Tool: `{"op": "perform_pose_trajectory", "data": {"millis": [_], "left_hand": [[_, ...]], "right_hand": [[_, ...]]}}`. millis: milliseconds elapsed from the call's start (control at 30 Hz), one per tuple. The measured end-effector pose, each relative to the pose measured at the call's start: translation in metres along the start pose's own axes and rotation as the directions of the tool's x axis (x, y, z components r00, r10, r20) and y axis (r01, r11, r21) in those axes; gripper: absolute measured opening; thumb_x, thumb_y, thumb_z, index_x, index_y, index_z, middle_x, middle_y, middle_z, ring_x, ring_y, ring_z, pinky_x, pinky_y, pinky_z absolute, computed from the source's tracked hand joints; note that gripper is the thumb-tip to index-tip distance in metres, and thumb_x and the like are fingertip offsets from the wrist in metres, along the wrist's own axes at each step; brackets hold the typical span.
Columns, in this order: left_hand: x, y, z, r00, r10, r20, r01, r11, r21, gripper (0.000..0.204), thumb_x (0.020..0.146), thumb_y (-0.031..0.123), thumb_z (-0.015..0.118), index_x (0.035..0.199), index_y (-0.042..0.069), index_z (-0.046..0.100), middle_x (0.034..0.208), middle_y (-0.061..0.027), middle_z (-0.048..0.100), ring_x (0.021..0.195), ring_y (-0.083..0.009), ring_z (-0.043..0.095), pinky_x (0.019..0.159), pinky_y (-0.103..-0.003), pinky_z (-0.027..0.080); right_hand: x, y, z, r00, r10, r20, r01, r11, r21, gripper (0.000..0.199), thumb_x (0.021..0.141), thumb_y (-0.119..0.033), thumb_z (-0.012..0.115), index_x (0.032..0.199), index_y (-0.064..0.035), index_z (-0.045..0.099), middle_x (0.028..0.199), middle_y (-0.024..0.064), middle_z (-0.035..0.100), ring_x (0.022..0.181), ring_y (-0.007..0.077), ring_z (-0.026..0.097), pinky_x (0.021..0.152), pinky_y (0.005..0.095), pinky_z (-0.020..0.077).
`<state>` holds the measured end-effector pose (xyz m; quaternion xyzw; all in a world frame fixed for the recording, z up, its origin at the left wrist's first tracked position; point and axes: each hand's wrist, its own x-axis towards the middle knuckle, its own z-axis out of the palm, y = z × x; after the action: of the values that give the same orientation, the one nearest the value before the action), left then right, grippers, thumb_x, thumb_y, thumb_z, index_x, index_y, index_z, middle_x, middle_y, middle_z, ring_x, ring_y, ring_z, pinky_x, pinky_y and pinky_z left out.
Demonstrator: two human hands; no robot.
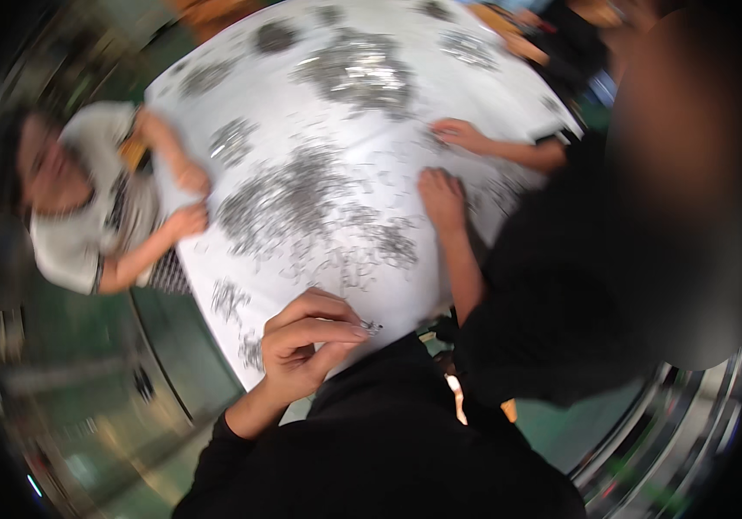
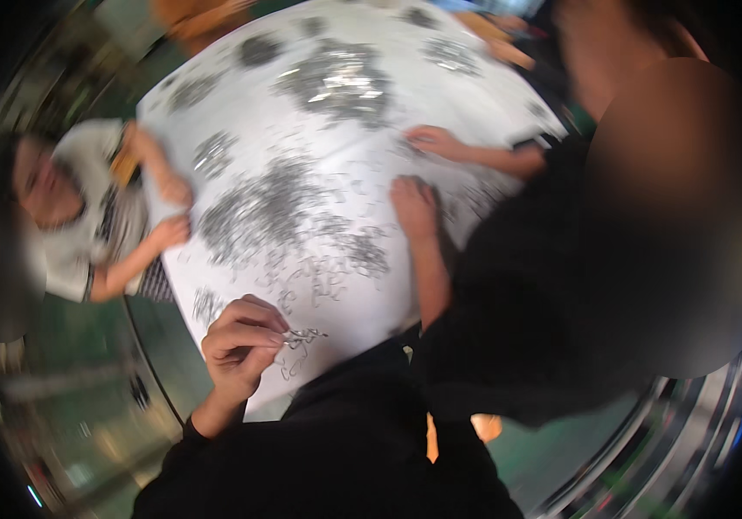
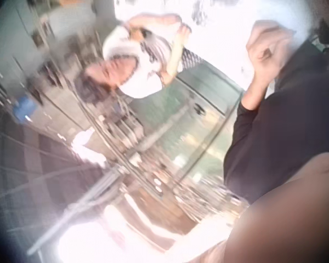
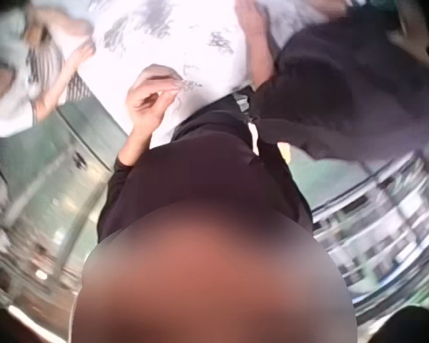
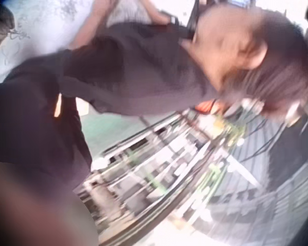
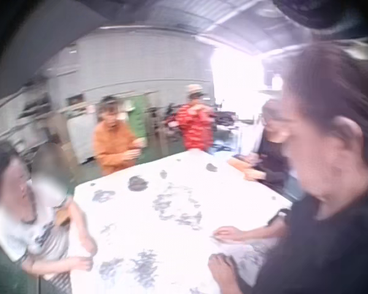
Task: The person picks up small metal paperclips from a large white sheet and links them together by hand, placing the assembled chains back on the sheet. The person briefly walks away and returns to continue linking paperclips with others at the table.
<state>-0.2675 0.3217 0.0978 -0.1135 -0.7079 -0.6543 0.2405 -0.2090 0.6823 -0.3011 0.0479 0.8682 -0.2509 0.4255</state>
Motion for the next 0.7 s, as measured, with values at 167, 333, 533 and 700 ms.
{"op": "perform_pose_trajectory", "data": {"millis": [167, 333, 533, 700], "left_hand": [[-0.032, 0.023, -0.036, 0.978, -0.086, -0.188, 0.106, 0.99, 0.098, 0.019, 0.081, -0.004, 0.068, 0.097, 0.004, 0.073, 0.096, -0.0087, 0.062, 0.085, -0.0175, 0.061, 0.07, -0.027, 0.049], [-0.061, 0.033, -0.071, 0.927, -0.091, -0.363, 0.134, 0.987, 0.093, 0.014, 0.081, -0.002, 0.069, 0.093, 0.003, 0.072, 0.094, -0.0078, 0.063, 0.085, -0.0185, 0.061, 0.072, -0.03, 0.049], [-0.118, 0.04, -0.139, 0.933, -0.124, -0.338, 0.179, 0.975, 0.135, 0.012, 0.081, -0.003, 0.069, 0.092, 0.003, 0.072, 0.091, -0.0071, 0.064, 0.084, -0.0169, 0.06, 0.071, -0.029, 0.048], [-0.153, 0.054, -0.191, 0.946, -0.139, -0.294, 0.175, 0.98, 0.099, 0.015, 0.081, -0.004, 0.068, 0.093, 0.004, 0.072, 0.09, -0.0068, 0.064, 0.084, -0.0161, 0.06, 0.071, -0.027, 0.048]], "right_hand": [[0.043, -0.014, -0.027, 0.966, -0.028, 0.257, 0.095, 0.964, -0.25, 0.029, 0.089, -0.023, 0.057, 0.111, -0.0055, 0.062, 0.105, 0.015, 0.066, 0.093, 0.0303, 0.065, 0.082, 0.0373, 0.0517], [0.08, -0.056, -0.041, 0.926, -0.051, 0.375, 0.216, 0.885, -0.414, 0.029, 0.088, -0.024, 0.057, 0.109, -0.0048, 0.063, 0.102, 0.0163, 0.067, 0.09, 0.0324, 0.066, 0.08, 0.0381, 0.0526], [0.067, -0.054, 0.041, 0.931, -0.046, 0.361, 0.228, 0.847, -0.48, 0.03, 0.086, -0.024, 0.056, 0.107, -0.0043, 0.065, 0.1, 0.0185, 0.068, 0.086, 0.0363, 0.067, 0.077, 0.04, 0.054], [0.02, -0.052, 0.118, 0.948, -0.159, 0.277, 0.279, 0.832, -0.479, 0.031, 0.086, -0.028, 0.055, 0.107, -0.0097, 0.068, 0.103, 0.0172, 0.068, 0.096, 0.0329, 0.066, 0.081, 0.0415, 0.053]]}}
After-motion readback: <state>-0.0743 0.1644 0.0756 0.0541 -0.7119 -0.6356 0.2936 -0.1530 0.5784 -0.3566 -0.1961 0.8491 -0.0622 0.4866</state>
